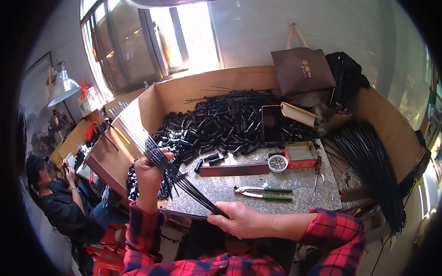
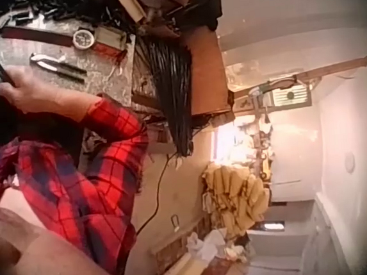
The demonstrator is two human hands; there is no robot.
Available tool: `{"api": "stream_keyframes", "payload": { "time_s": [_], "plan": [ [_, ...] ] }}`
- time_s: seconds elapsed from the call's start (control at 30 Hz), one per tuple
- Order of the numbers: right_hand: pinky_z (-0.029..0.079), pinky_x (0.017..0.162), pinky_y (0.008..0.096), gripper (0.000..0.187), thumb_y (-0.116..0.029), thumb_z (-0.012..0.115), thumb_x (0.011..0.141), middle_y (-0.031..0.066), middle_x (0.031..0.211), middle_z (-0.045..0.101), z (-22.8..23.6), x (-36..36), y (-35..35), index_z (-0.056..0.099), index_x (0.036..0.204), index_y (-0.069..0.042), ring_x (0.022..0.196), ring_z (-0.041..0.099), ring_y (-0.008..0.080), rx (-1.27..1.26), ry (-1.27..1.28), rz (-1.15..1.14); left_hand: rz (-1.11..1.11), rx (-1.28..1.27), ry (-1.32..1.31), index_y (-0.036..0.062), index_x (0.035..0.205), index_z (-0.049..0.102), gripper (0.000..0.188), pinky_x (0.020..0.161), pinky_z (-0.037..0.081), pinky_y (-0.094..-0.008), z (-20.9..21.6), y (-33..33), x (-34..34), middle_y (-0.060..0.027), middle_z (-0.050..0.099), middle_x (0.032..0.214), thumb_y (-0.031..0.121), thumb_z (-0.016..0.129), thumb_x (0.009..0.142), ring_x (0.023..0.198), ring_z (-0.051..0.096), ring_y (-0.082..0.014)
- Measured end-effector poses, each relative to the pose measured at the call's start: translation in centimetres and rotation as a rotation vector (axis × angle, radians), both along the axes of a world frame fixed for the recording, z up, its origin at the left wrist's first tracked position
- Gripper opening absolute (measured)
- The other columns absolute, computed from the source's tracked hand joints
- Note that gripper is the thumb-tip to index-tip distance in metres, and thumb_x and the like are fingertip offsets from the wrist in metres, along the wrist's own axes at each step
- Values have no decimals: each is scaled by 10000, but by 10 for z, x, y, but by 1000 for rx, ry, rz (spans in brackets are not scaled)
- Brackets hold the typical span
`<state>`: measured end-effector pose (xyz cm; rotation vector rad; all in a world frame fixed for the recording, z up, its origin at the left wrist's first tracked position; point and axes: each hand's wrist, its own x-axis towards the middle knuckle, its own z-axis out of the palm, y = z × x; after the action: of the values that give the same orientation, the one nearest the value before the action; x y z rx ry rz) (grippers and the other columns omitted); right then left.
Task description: Assembling bundles of black rods using connectors, pliers, and a hammer at a manual workstation.
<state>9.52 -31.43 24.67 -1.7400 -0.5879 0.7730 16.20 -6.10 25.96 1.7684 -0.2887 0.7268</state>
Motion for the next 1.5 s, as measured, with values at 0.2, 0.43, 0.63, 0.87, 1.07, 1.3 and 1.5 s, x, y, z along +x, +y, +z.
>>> {"api": "stream_keyframes", "payload": {
  "time_s": [0.2,0.43,0.63,0.87,1.07,1.3,1.5],
  "plan": [
    [485,604,240,353,-353,401,1009,27,783,579,-28,9,-29,546,973,-34,664,564,75,69,105,-9,-76,-326,-9,-46,998,646,180,709,521,-262,11,16,-4,-103,692,810,55,662,849,751,672,-173],
    [463,767,390,278,-300,568,892,151,934,581,-108,46,-79,589,903,-23,921,563,293,-751,-1169,-286,-17,-226,49,-53,937,666,147,695,515,-241,17,0,-25,-107,691,787,35,685,821,732,670,-158],
    [492,721,343,272,-287,646,812,124,958,561,-136,53,-94,602,870,-25,916,554,263,-987,-1307,-179,16,-99,35,-46,950,676,165,729,513,-242,17,-6,-35,-113,703,800,28,704,805,752,675,-145],
    [481,829,397,265,-194,687,773,143,1005,538,-126,55,-120,578,947,-28,972,542,313,-846,-971,-321,10,-174,61,-44,953,676,171,730,516,-240,6,-9,-40,-115,704,817,10,709,794,765,679,-152],
    [509,790,416,195,-168,684,764,161,996,538,-125,55,-153,607,876,-28,956,560,324,-959,-1031,-370,7,-116,50,-30,954,660,159,729,511,-264,0,-3,-42,-110,699,795,77,682,838,745,678,-177],
    [493,773,443,195,-179,684,755,153,933,564,-117,67,-233,619,894,-57,899,579,348,-928,-898,-674,-24,-78,38,-35,994,646,165,773,497,-256,-11,12,-35,-119,694,846,8,631,835,806,656,-166],
    [511,735,453,211,-198,700,738,190,948,609,-118,54,-347,641,826,-15,892,620,362,-1409,-717,-963,62,-104,88,-23,997,639,201,781,499,-262,-19,20,-36,-125,684,845,102,683,846,795,652,-167]
  ]
}}
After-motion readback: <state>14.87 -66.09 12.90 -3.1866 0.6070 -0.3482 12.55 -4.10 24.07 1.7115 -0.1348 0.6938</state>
